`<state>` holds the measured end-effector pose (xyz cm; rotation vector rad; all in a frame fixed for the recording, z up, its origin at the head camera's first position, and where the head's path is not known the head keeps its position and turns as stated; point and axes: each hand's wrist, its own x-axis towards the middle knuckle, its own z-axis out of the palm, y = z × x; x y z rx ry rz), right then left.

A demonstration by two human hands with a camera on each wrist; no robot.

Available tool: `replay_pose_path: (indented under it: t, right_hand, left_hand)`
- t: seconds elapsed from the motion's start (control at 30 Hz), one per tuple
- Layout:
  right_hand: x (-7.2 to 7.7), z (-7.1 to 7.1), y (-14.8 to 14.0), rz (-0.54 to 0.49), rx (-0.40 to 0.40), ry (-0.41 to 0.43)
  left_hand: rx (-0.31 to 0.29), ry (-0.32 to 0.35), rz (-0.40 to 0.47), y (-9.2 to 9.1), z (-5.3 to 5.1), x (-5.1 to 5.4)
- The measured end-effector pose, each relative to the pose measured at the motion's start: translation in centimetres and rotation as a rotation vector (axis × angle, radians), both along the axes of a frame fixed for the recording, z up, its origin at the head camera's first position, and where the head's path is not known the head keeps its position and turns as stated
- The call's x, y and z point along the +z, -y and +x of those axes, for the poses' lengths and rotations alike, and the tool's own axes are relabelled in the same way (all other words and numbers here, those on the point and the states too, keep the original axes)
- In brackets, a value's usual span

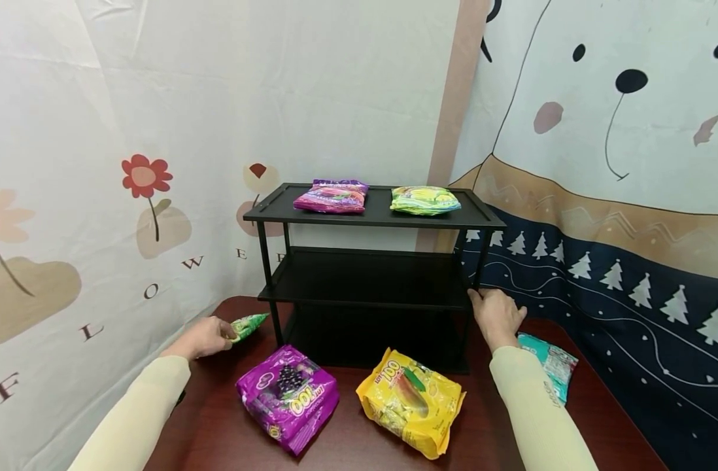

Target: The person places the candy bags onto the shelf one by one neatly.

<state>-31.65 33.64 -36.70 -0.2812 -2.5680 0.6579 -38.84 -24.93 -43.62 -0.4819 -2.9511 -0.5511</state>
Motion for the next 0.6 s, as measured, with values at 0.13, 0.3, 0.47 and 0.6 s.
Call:
replay_pose_path:
  t: [0.13, 0.3, 0.47, 0.6]
  right_hand:
    - [-0.04, 0.03, -0.06, -0.001, -0.003, 0.000]
    - [-0.04, 0.07, -0.10, 0.004, -0.008, -0.005]
    - [-0.11, 0.04, -0.11, 0.006, -0.005, -0.002]
    - [-0.18, -0.04, -0.15, 0.009, -0.005, -0.005]
  left_hand:
    - [0.036, 0.034, 0.055, -0.15, -0.20, -0.23]
    - [0.131, -0.061, 0.034, -0.06, -0.41, -0.21]
    - [0.200, -0.063, -0.011, 0.00, -0.35, -0.34]
    - [0.255, -0.020, -0.033, 0.19, -0.11, -0.72]
